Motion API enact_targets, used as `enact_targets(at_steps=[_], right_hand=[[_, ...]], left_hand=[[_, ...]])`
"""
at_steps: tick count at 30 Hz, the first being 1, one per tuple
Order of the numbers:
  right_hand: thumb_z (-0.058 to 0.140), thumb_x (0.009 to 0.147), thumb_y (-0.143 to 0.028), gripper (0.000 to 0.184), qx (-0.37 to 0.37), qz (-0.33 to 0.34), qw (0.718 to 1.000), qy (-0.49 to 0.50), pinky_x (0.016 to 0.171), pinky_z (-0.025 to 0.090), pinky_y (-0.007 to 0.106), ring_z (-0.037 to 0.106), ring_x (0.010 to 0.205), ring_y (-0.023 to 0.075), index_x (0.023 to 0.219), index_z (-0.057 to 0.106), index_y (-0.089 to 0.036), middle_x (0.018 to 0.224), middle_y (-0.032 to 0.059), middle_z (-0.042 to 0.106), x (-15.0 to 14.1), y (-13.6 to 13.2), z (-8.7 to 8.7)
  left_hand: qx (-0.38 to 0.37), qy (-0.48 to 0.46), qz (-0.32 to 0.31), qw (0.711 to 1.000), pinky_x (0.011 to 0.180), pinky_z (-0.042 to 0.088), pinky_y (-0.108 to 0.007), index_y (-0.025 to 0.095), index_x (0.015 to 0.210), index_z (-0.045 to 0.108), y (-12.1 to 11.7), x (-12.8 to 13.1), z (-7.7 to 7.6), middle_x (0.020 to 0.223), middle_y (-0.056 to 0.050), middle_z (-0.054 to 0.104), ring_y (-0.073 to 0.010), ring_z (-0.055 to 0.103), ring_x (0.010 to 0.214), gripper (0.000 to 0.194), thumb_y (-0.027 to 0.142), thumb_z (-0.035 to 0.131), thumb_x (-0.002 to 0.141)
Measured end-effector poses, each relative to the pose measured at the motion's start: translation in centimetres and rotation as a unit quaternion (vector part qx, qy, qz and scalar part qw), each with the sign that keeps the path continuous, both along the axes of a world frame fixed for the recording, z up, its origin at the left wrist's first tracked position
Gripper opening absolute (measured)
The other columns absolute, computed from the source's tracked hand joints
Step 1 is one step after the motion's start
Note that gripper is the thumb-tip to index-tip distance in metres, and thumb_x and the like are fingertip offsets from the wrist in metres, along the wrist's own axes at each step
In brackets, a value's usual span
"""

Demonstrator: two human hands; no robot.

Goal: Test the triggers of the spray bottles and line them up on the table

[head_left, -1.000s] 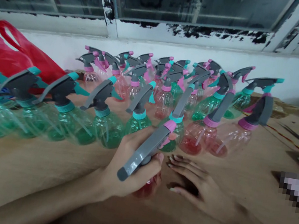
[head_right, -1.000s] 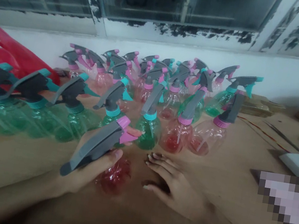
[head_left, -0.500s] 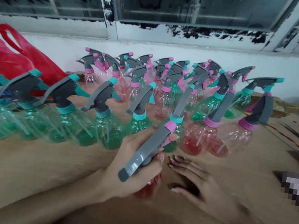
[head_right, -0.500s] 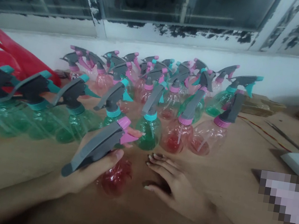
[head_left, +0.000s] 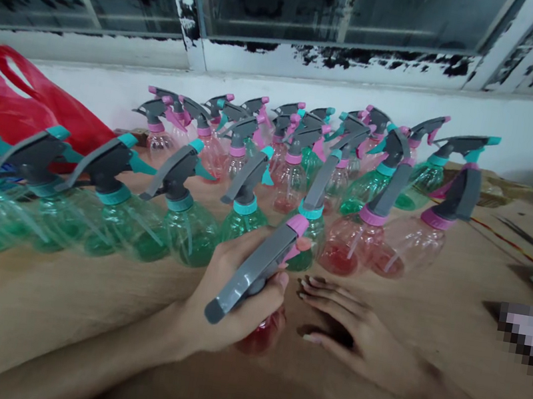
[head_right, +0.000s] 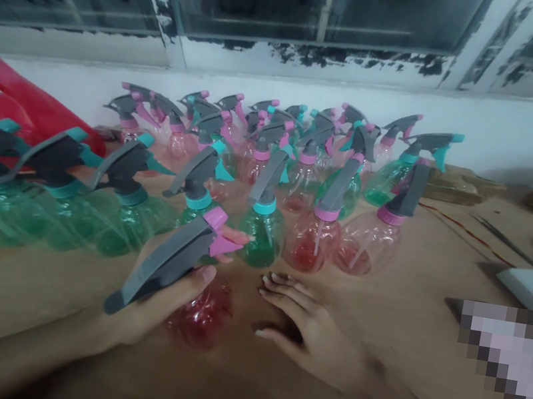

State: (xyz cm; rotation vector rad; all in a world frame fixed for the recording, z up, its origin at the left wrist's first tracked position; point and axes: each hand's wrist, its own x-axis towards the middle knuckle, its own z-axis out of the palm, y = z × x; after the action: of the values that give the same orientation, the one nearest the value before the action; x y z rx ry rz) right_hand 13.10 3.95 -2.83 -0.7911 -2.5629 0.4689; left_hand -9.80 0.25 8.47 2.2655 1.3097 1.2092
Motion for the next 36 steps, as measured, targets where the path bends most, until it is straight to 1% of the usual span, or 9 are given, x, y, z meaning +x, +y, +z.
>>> enact_targets(at_steps=[6, 12, 19, 23, 31, 36], right_hand=[[0.057, 0.086, -0.040, 0.051, -0.007, 0.005, 1.000, 0.012, 0.103, 0.040, 0.046, 0.043, 0.127, 0.0231, 0.133, 0.043, -0.027, 0.135, 0.0043, 0.051, 0.05, 0.14, -0.03], [0.057, 0.086, -0.040, 0.052, -0.011, 0.005, 1.000, 0.019, 0.103, 0.040, 0.046, 0.042, 0.127, 0.0232, 0.134, 0.042, -0.028, 0.136, 0.0042, 0.051, 0.04, 0.14, 0.01], [0.057, 0.085, -0.040, 0.050, -0.013, 0.002, 1.000, 0.021, 0.103, 0.040, 0.045, 0.043, 0.127, 0.0233, 0.132, 0.045, -0.027, 0.135, 0.0041, 0.052, 0.01, 0.09, 0.00], [0.056, 0.086, -0.041, 0.050, -0.014, -0.002, 1.000, 0.008, 0.104, 0.039, 0.045, 0.043, 0.127, 0.0226, 0.133, 0.044, -0.026, 0.135, 0.0039, 0.051, 0.01, 0.06, -0.03], [0.057, 0.085, -0.040, 0.051, -0.023, 0.010, 0.999, 0.021, 0.103, 0.040, 0.046, 0.043, 0.127, 0.0236, 0.133, 0.044, -0.027, 0.135, 0.0045, 0.051, 0.03, 0.16, 0.13], [0.057, 0.086, -0.041, 0.051, -0.017, 0.002, 1.000, 0.016, 0.103, 0.040, 0.045, 0.042, 0.127, 0.0229, 0.133, 0.044, -0.027, 0.135, 0.0039, 0.051, 0.03, 0.09, 0.15]], left_hand=[[-0.015, 0.005, 0.007, 1.000, 0.058, 0.051, -0.029, 0.024, 0.083, 0.054, 0.04, -0.07, -0.04, 0.069, 0.001, 0.058, -0.0166, 0.059, 0.063, 0.010, 0.020, 0.047, 0.077], [-0.003, 0.018, 0.006, 1.000, 0.059, 0.050, -0.027, 0.021, 0.082, 0.055, -0.03, 0.03, 0.27, 0.071, 0.001, 0.058, -0.0143, 0.057, 0.063, 0.011, 0.016, 0.047, 0.077], [0.000, 0.007, 0.008, 1.000, 0.056, 0.049, -0.027, 0.022, 0.079, 0.054, 0.17, -0.03, 0.14, 0.067, 0.002, 0.057, -0.0142, 0.056, 0.060, 0.009, 0.017, 0.047, 0.076], [-0.004, 0.004, 0.010, 1.000, 0.056, 0.050, -0.028, 0.024, 0.078, 0.054, 0.19, -0.08, -0.01, 0.067, 0.001, 0.058, -0.0157, 0.058, 0.061, 0.008, 0.019, 0.048, 0.075], [-0.008, 0.006, 0.021, 1.000, 0.058, 0.052, -0.030, 0.026, 0.080, 0.054, 0.13, -0.04, -0.06, 0.069, 0.001, 0.060, -0.0180, 0.061, 0.064, 0.008, 0.023, 0.047, 0.076], [0.002, 0.004, 0.016, 1.000, 0.055, 0.051, -0.029, 0.026, 0.078, 0.054, 0.13, -0.10, 0.07, 0.067, 0.001, 0.058, -0.0166, 0.058, 0.060, 0.010, 0.019, 0.048, 0.074]])
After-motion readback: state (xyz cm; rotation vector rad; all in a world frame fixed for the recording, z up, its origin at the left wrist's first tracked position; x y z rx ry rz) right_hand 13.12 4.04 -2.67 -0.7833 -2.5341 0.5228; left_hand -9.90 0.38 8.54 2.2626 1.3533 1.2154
